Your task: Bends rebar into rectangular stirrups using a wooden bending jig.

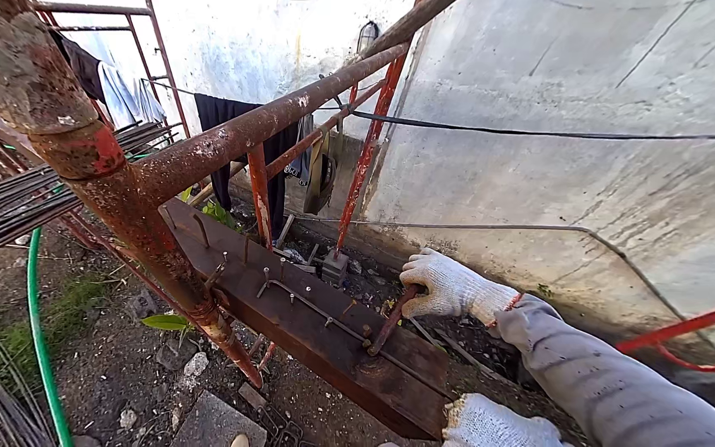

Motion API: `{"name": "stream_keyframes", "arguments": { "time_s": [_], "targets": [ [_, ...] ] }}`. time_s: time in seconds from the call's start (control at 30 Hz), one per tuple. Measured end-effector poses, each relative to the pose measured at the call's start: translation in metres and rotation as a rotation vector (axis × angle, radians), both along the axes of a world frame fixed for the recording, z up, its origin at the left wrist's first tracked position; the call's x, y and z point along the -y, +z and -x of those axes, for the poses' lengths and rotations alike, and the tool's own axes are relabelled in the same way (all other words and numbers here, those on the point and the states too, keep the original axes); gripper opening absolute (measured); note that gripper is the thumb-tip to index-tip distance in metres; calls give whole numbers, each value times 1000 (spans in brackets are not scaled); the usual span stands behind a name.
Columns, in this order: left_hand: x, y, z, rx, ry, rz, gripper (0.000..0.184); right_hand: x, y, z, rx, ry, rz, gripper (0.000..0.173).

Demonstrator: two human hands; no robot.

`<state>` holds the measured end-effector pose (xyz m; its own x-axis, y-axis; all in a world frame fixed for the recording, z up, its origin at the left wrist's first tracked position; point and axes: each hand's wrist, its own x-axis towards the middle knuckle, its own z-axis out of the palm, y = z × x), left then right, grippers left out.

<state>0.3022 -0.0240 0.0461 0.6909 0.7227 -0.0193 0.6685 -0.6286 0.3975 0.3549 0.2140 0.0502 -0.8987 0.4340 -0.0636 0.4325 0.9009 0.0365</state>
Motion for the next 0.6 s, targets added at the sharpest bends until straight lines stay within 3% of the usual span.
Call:
{"name": "stream_keyframes", "arguments": {
  "time_s": [0.3, 0.47, 0.6],
  "targets": [
    [6, -13, -3, 21, 22, -112, 28, 10, -4, -7, -39, 18, -100, 61],
    [14, 5, 10, 5, 2, -29, 30, 14, -9, -9, -83, -4, -157, 65],
    [17, -14, 3, 26, 13, -152, 25, 30, -20, -21, -105, -85, -169, 67]
  ]
}}
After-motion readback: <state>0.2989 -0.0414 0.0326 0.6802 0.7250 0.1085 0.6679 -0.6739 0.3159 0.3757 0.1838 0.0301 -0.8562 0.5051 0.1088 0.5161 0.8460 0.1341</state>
